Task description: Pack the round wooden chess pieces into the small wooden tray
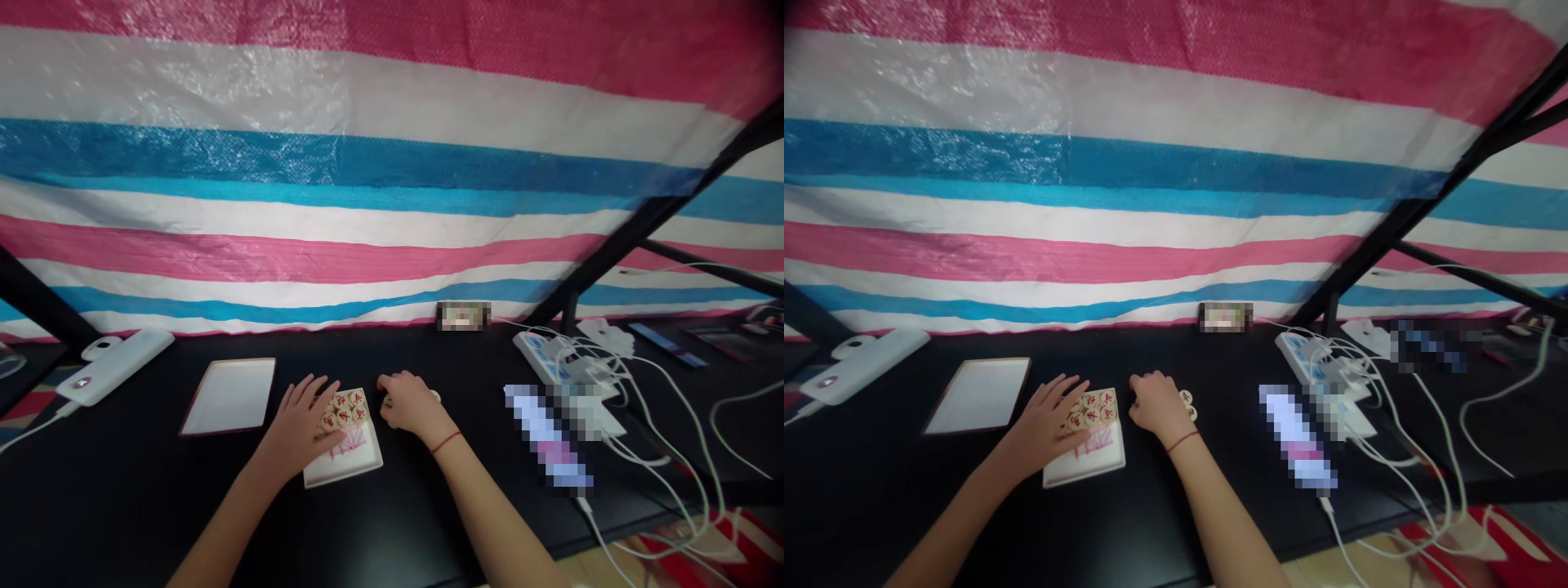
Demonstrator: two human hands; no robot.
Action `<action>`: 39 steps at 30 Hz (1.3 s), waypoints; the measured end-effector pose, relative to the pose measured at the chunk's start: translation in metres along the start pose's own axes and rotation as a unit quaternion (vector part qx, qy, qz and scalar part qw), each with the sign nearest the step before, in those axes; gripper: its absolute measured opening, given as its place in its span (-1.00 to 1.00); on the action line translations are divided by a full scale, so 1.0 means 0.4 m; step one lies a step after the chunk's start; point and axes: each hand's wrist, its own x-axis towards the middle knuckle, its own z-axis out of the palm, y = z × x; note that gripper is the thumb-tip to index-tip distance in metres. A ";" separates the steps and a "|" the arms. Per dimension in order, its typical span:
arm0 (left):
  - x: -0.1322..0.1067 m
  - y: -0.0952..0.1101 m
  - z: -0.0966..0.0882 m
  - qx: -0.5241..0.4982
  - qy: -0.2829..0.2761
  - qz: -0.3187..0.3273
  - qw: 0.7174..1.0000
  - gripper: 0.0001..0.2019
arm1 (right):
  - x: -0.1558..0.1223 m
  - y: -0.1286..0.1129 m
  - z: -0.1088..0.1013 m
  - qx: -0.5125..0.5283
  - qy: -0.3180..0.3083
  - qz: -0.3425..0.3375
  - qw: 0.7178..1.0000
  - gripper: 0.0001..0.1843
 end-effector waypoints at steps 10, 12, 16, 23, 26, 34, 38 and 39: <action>-0.013 -0.033 -0.009 -0.121 -0.003 0.007 0.993 -0.49 | -0.009 -0.016 -0.024 0.135 0.076 -0.018 0.988 -0.79; -0.011 -0.035 -0.008 -0.128 -0.003 0.012 0.992 -0.52 | -0.020 -0.035 -0.018 0.257 0.108 -0.051 0.959 -0.86; -0.014 -0.036 -0.016 -0.126 0.030 0.017 0.991 -0.42 | -0.030 -0.088 0.012 0.428 0.121 -0.086 0.892 -0.89; -0.038 -0.001 -0.052 -0.210 0.078 -0.005 0.975 -0.63 | -0.013 -0.154 0.064 0.616 0.082 -0.087 0.778 -0.79; -0.046 0.004 -0.060 -0.228 0.085 -0.016 0.970 -0.67 | -0.012 -0.161 0.070 0.653 0.072 -0.087 0.749 -0.77; -0.069 -0.017 -0.083 -0.227 0.177 -0.054 0.956 -0.88 | -0.014 -0.118 0.076 0.716 0.134 -0.049 0.683 -0.70; -0.083 -0.003 -0.083 -0.233 0.102 -0.009 0.967 -0.93 | -0.013 -0.104 0.084 0.726 0.144 -0.038 0.672 -0.68; -0.084 0.002 -0.084 -0.224 0.082 0.007 0.971 -0.94 | -0.013 -0.104 0.086 0.722 0.145 -0.040 0.676 -0.68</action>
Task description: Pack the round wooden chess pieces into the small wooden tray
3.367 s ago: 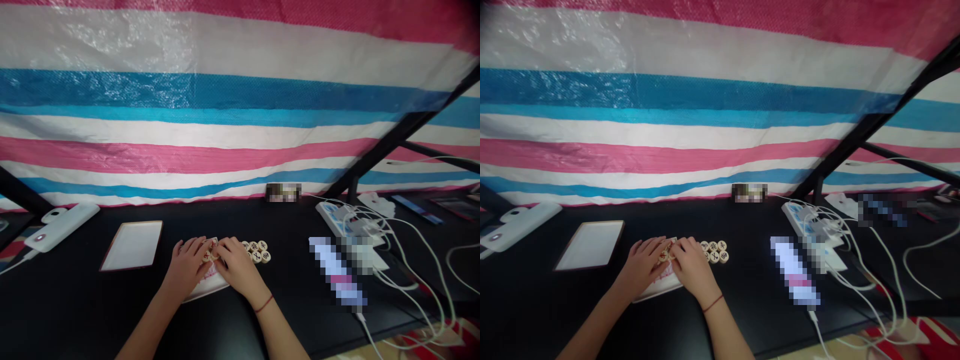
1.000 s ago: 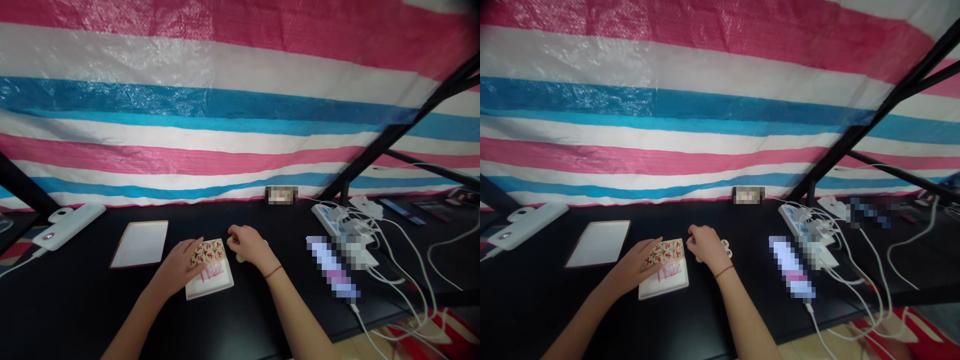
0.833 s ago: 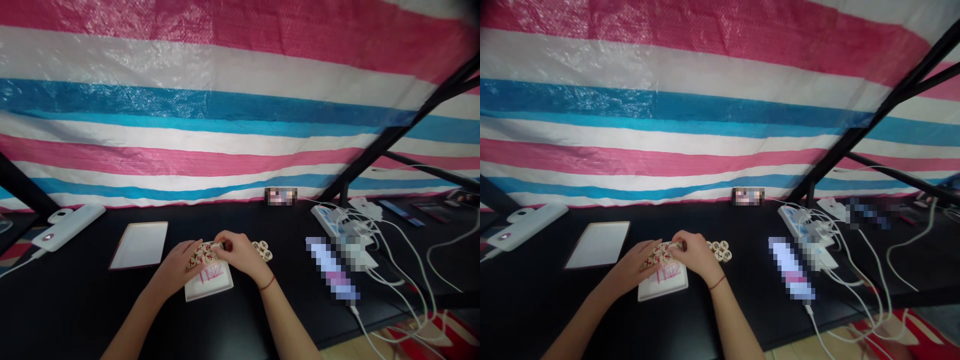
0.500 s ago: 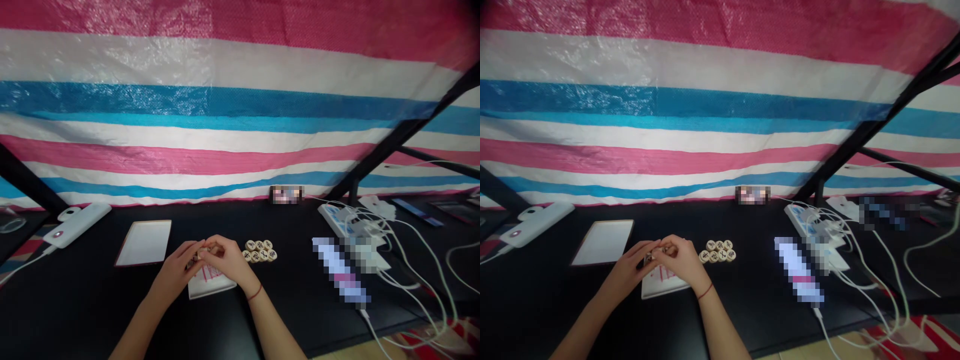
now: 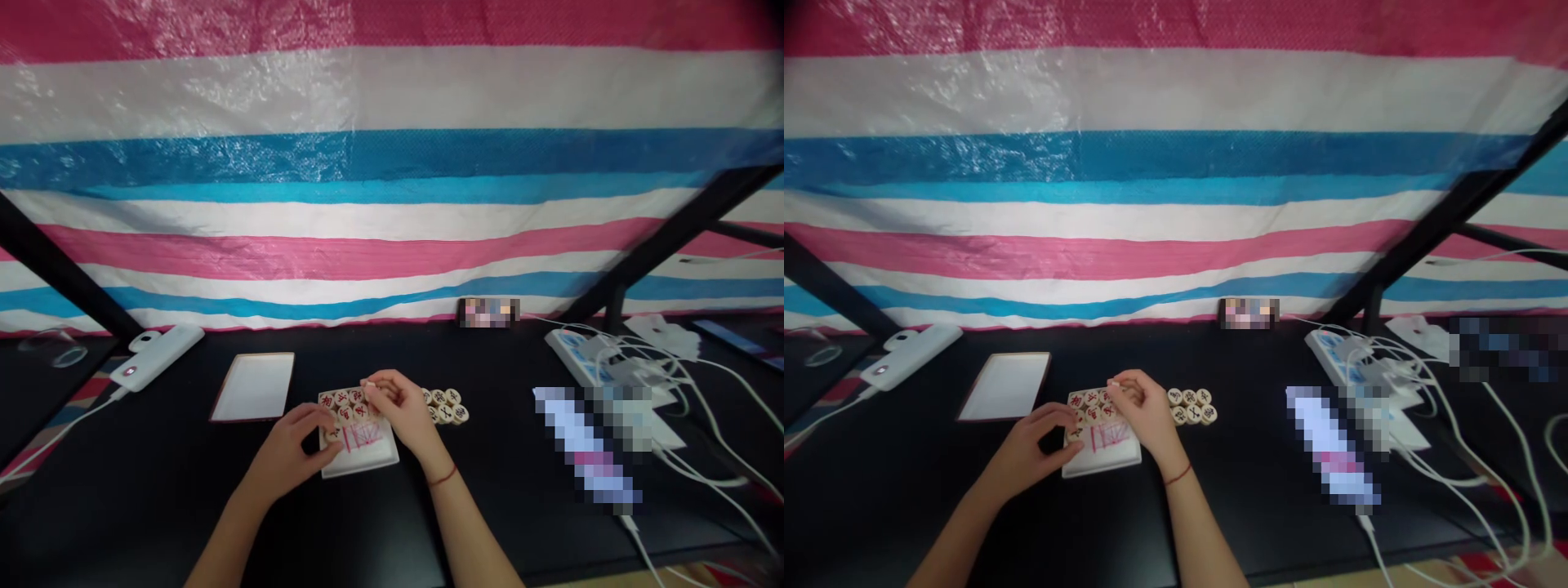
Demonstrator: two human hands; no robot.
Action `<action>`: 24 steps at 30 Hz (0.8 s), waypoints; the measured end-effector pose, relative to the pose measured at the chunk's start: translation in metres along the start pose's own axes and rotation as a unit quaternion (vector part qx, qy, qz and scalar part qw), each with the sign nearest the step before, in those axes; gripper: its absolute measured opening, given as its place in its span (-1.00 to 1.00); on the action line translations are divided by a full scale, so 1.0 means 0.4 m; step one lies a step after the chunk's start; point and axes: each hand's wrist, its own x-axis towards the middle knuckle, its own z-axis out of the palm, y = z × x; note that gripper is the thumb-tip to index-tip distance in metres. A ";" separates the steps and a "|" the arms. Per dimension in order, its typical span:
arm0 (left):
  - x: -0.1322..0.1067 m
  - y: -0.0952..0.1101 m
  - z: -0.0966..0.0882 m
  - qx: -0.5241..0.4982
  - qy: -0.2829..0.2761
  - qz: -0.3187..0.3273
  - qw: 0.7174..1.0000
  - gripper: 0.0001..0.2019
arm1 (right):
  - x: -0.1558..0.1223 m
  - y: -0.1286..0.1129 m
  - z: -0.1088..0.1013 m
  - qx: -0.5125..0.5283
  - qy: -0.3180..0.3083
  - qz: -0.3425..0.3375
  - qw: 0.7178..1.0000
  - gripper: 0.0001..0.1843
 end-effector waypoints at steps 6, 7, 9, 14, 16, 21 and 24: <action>0.007 0.022 -0.008 0.088 -0.064 0.035 0.993 -0.92 | -0.015 0.001 0.006 -0.054 -0.021 0.011 0.998 -0.67; 0.007 0.023 -0.010 0.097 -0.064 0.031 0.993 -0.91 | -0.018 -0.001 0.007 -0.066 -0.026 0.016 0.997 -0.66; 0.006 0.023 -0.008 0.114 -0.059 0.023 0.991 -0.94 | -0.024 -0.010 0.009 -0.083 -0.041 0.025 0.995 -0.67; 0.003 0.024 0.015 0.162 -0.062 0.040 0.984 -0.79 | -0.026 -0.022 0.013 -0.093 -0.052 0.015 0.994 -0.70; 0.009 0.031 0.026 0.188 -0.056 0.046 0.980 -0.76 | -0.023 -0.018 0.009 -0.096 -0.037 0.003 0.995 -0.70; 0.048 0.067 0.051 0.220 -0.075 0.058 0.971 -0.81 | -0.018 -0.007 -0.005 -0.084 -0.018 -0.017 0.996 -0.70; 0.071 0.084 0.078 0.229 -0.100 0.064 0.966 -0.80 | -0.018 -0.009 -0.007 -0.090 -0.015 -0.029 0.995 -0.72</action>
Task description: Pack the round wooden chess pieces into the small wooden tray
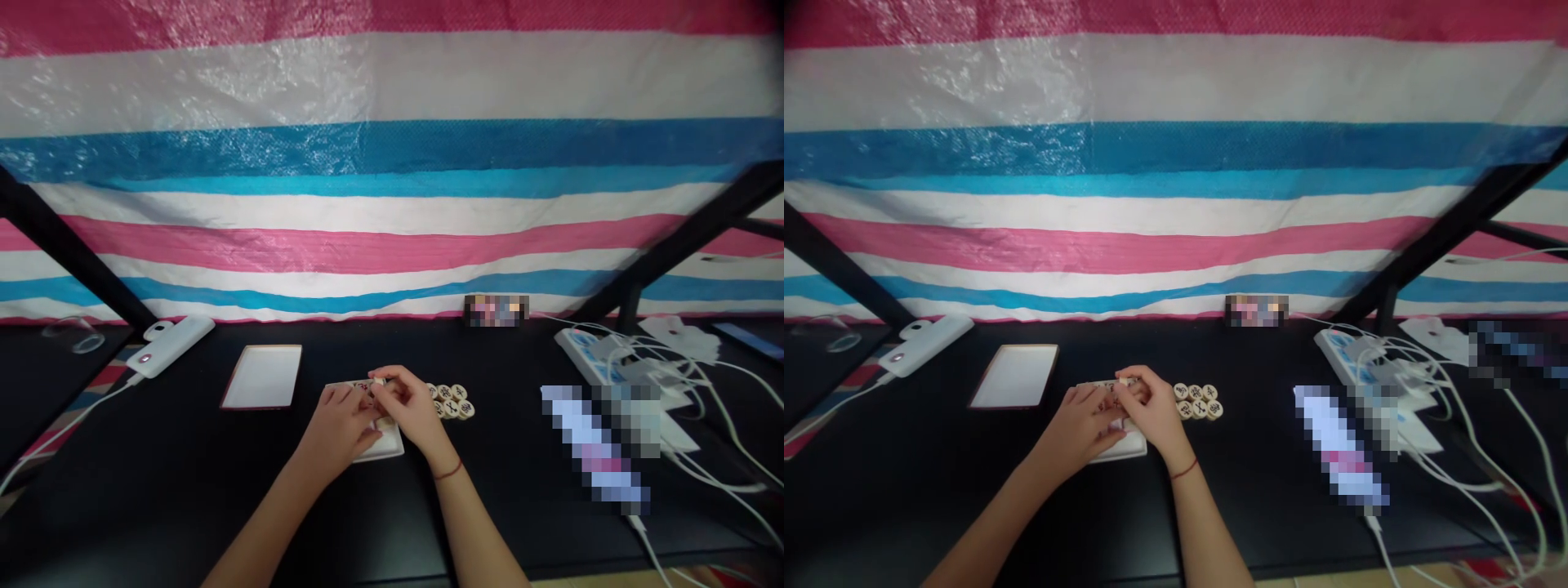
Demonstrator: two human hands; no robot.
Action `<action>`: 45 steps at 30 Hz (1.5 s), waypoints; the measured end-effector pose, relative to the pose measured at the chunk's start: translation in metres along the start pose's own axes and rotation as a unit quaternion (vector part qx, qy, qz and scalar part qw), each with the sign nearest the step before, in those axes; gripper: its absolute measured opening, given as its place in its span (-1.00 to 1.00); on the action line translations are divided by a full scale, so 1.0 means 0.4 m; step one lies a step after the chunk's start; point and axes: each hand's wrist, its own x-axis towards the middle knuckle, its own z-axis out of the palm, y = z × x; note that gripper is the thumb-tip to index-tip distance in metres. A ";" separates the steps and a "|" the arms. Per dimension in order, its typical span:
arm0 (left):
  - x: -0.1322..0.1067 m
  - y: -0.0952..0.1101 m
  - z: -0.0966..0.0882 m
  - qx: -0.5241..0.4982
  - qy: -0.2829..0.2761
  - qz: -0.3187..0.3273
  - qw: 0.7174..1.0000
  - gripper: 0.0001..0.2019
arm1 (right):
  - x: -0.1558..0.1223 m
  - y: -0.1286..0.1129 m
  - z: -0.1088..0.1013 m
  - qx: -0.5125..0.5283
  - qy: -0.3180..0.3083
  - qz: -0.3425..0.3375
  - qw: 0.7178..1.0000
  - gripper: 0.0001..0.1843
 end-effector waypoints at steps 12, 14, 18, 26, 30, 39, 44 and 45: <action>-0.061 -0.034 0.003 0.009 0.013 -0.021 1.000 -0.81 | 0.004 -0.006 -0.010 -0.013 0.013 -0.005 1.000 -0.72; -0.076 -0.053 -0.017 0.016 -0.018 -0.057 0.998 -0.79 | 0.002 -0.007 -0.010 -0.016 0.005 -0.006 1.000 -0.73; -0.081 -0.063 -0.040 0.013 -0.072 -0.088 0.993 -0.73 | 0.000 -0.009 -0.008 -0.046 0.000 -0.016 0.999 -0.77; -0.083 -0.046 -0.047 -0.025 -0.066 -0.088 0.994 -0.81 | -0.005 -0.019 0.003 -0.042 -0.022 0.000 0.999 -0.75; -0.091 -0.044 -0.046 -0.033 -0.062 -0.084 0.994 -0.87 | -0.008 -0.017 0.010 -0.045 -0.036 0.000 0.998 -0.76; -0.090 -0.033 -0.040 0.004 -0.048 -0.105 0.993 -0.90 | -0.009 -0.010 0.019 -0.066 -0.063 -0.027 0.995 -0.81; -0.086 -0.022 -0.001 -0.011 0.042 -0.135 0.990 -0.86 | -0.031 -0.019 0.022 -0.104 -0.070 -0.124 0.984 -0.86; -0.087 -0.022 0.002 -0.037 0.049 -0.136 0.989 -0.85 | -0.041 -0.020 0.025 -0.118 -0.073 -0.130 0.982 -0.84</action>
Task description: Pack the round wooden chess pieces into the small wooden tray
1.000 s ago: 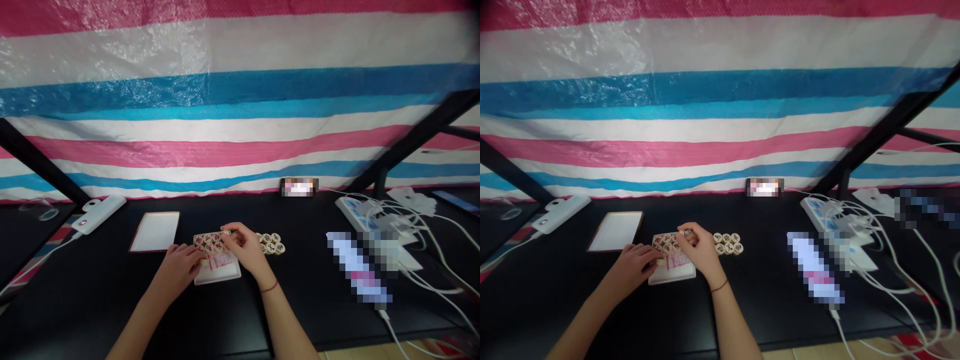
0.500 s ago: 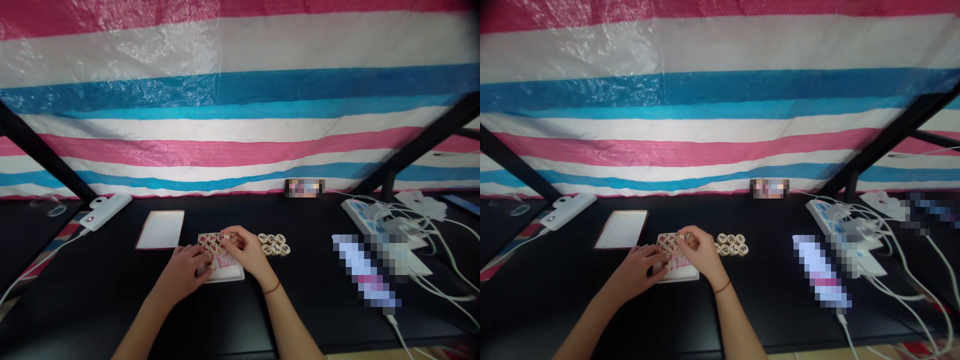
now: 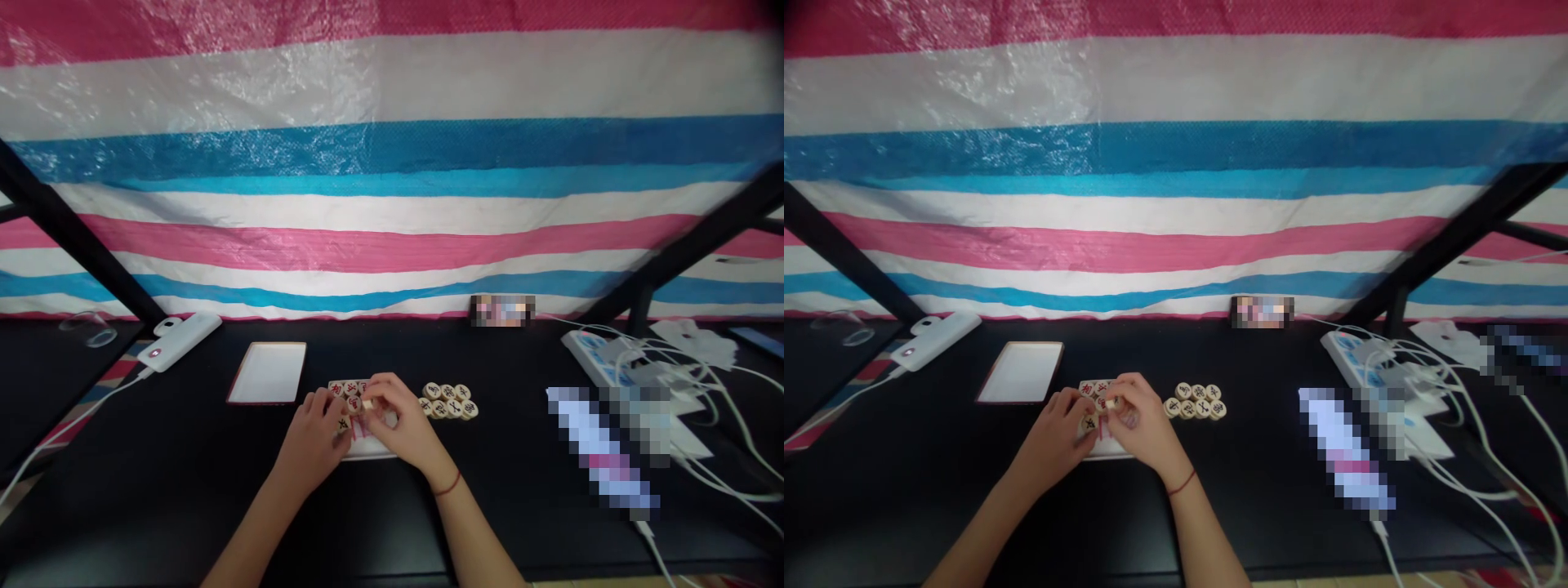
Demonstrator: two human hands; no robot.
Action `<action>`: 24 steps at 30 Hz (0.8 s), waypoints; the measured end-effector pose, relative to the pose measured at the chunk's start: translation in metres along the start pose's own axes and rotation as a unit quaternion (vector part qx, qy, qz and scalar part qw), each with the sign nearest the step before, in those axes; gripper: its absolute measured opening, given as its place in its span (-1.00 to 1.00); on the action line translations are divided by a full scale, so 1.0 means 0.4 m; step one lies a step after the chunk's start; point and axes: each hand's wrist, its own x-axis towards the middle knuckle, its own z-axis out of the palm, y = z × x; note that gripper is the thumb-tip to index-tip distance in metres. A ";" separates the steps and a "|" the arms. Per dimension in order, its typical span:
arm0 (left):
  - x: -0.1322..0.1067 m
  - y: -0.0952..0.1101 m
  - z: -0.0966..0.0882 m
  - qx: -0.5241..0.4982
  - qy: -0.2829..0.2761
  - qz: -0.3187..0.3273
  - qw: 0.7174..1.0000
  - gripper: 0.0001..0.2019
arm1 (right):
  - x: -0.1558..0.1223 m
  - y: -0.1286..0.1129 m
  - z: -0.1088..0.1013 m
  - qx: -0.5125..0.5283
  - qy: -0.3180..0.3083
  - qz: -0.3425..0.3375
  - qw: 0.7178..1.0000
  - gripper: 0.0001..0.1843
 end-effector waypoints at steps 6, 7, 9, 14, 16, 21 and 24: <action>-0.007 -0.033 -0.008 -0.181 0.008 -0.026 0.983 -0.71 | -0.054 -0.016 0.036 -0.094 -0.031 -0.027 0.995 -0.66; -0.007 -0.041 -0.007 -0.199 0.019 -0.042 0.979 -0.73 | -0.058 -0.016 0.042 -0.107 -0.037 -0.035 0.993 -0.67; -0.007 -0.055 -0.002 -0.219 0.039 -0.075 0.972 -0.79 | -0.058 -0.016 0.053 -0.134 -0.049 -0.049 0.989 -0.72; -0.012 -0.070 0.005 -0.229 0.036 -0.131 0.964 -0.83 | -0.047 -0.016 0.075 -0.182 -0.095 -0.065 0.976 -0.84; -0.015 -0.070 0.004 -0.221 0.023 -0.147 0.964 -0.82 | -0.045 -0.019 0.080 -0.205 -0.100 -0.061 0.972 -0.86; -0.020 -0.069 0.005 -0.206 -0.010 -0.154 0.966 -0.80 | -0.043 -0.037 0.077 -0.321 -0.132 0.023 0.937 -0.87; -0.021 -0.066 0.010 -0.207 0.003 -0.141 0.968 -0.81 | -0.039 -0.046 0.075 -0.367 -0.158 0.079 0.913 -0.89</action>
